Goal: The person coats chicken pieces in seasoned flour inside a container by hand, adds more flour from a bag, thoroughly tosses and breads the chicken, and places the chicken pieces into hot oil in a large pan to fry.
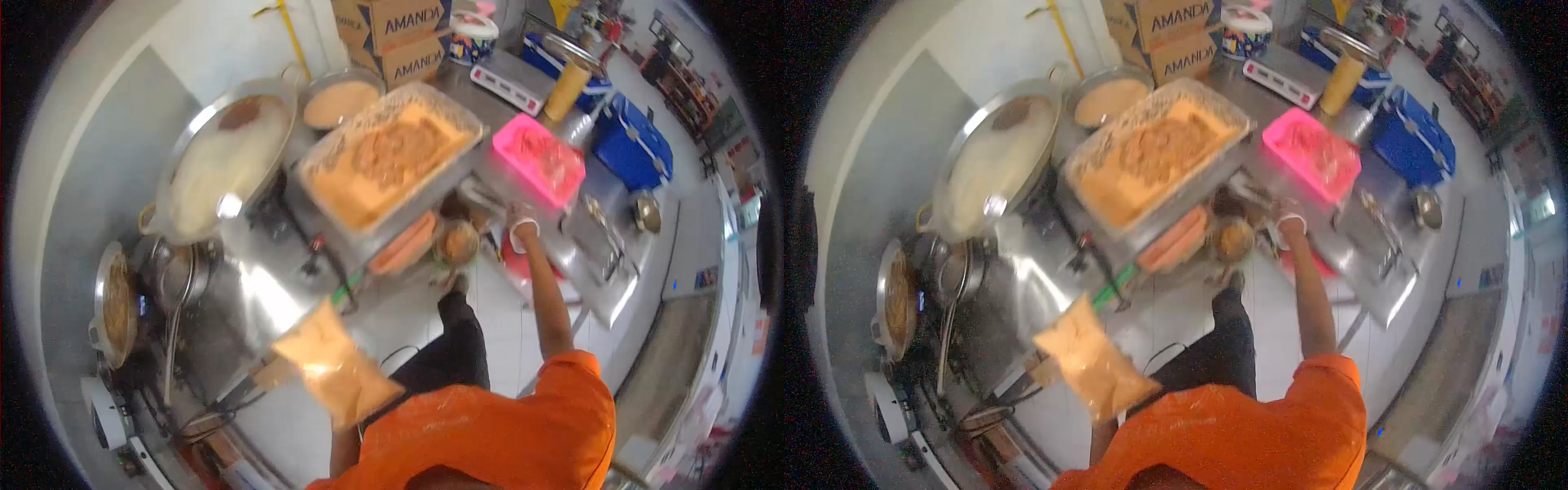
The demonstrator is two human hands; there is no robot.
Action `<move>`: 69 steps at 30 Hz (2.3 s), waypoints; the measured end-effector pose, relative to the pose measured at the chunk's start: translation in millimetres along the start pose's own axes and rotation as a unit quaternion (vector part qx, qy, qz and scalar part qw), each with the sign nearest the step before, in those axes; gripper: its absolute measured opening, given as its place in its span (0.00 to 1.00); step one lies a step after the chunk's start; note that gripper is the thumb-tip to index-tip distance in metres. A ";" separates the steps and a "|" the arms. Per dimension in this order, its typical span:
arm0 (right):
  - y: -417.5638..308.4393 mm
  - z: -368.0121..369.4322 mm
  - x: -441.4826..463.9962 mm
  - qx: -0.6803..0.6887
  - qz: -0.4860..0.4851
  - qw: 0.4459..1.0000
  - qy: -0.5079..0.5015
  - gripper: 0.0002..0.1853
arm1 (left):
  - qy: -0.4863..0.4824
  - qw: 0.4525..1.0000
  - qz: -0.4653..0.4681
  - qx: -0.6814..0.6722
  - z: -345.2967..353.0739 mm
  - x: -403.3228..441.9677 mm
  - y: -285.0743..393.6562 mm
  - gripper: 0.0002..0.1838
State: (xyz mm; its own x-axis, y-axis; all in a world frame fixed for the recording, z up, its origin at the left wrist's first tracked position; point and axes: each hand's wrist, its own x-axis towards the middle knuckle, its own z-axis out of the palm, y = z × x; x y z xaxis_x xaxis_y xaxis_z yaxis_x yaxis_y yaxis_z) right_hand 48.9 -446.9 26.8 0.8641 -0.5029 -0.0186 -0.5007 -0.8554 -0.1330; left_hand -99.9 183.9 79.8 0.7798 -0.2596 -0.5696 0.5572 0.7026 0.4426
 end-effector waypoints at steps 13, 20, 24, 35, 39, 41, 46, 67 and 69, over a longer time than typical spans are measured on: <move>-58.7 -40.3 343.8 0.120 -0.146 0.934 -0.303 0.25 | 0.175 0.969 0.149 -0.092 257.4 99.8 -111.5 0.36; 30.1 5.6 410.8 0.158 -0.278 0.922 -0.217 0.21 | 0.046 0.974 0.184 -0.123 344.9 200.7 -73.5 0.36; -21.8 -135.9 378.1 0.275 -0.367 0.876 -0.147 0.16 | -0.081 0.971 0.160 -0.159 404.0 276.3 -31.7 0.36; -234.0 -211.9 235.5 -0.013 -0.460 0.882 -0.099 0.12 | -0.090 0.987 0.044 -0.129 434.6 391.1 -4.4 0.34; -202.7 -253.6 270.8 0.114 -0.311 0.883 -0.332 0.12 | -0.075 0.987 0.051 -0.135 428.7 396.1 3.5 0.34; -195.2 -204.4 280.7 0.133 -0.377 0.875 -0.274 0.11 | -0.109 0.981 0.043 -0.157 437.7 401.2 4.5 0.34; -191.9 -120.4 283.1 0.189 -0.526 0.827 -0.056 0.11 | -0.103 0.974 0.105 -0.173 455.3 416.4 -18.6 0.35; -235.8 -165.9 225.6 0.172 -0.513 0.837 -0.078 0.20 | 0.008 0.930 0.236 -0.281 460.8 404.0 -59.1 0.22; -236.6 -159.8 223.4 0.131 -0.491 0.850 -0.136 0.21 | -0.019 0.924 0.158 -0.348 458.0 399.0 -57.2 0.23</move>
State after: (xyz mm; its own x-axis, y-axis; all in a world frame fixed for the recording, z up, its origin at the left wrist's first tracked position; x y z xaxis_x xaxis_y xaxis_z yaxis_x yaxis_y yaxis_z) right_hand 352.3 -376.7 212.5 0.8565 0.5161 0.0051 0.4675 -0.7715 -0.4315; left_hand 310.0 -263.3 144.4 0.8891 0.0169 -0.4574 -0.0071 0.9997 0.0232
